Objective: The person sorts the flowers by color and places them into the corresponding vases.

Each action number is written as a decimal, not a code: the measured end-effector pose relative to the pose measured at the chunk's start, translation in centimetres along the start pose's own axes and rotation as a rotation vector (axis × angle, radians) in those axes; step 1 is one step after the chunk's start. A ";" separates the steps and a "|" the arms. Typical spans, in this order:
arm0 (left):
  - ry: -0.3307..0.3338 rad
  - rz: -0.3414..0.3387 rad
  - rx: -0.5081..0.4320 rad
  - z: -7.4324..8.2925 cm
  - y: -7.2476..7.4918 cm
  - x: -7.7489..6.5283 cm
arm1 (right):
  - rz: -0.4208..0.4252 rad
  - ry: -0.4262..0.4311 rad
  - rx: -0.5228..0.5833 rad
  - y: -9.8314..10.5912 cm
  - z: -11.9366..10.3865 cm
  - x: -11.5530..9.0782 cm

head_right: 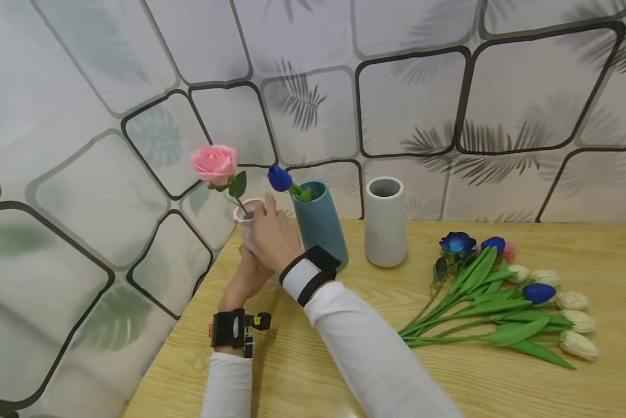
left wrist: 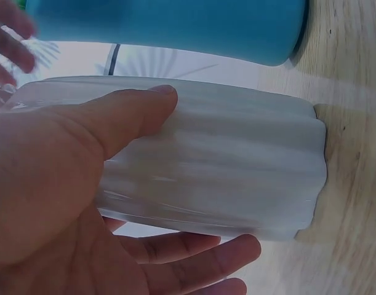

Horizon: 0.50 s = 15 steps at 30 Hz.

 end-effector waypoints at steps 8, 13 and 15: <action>-0.100 0.032 0.064 0.6 0.3 -0.1 | 0.019 -0.009 0.181 -2.2 1.2 -1.4; -0.068 0.067 0.013 0.6 0.4 -0.1 | 0.008 -0.022 0.226 -2.7 1.5 -2.0; -0.087 0.069 0.051 0.6 0.4 -0.1 | -0.008 -0.032 0.244 -2.9 1.7 -2.2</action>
Point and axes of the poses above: each hand's wrist, its own x-axis towards the middle knuckle, its own y-axis out of the back of the hand, z = x × y, the point moved 3 cm from there along x, towards the middle knuckle, and after that the axes turned 3 degrees about x, right-handed, at the moved point
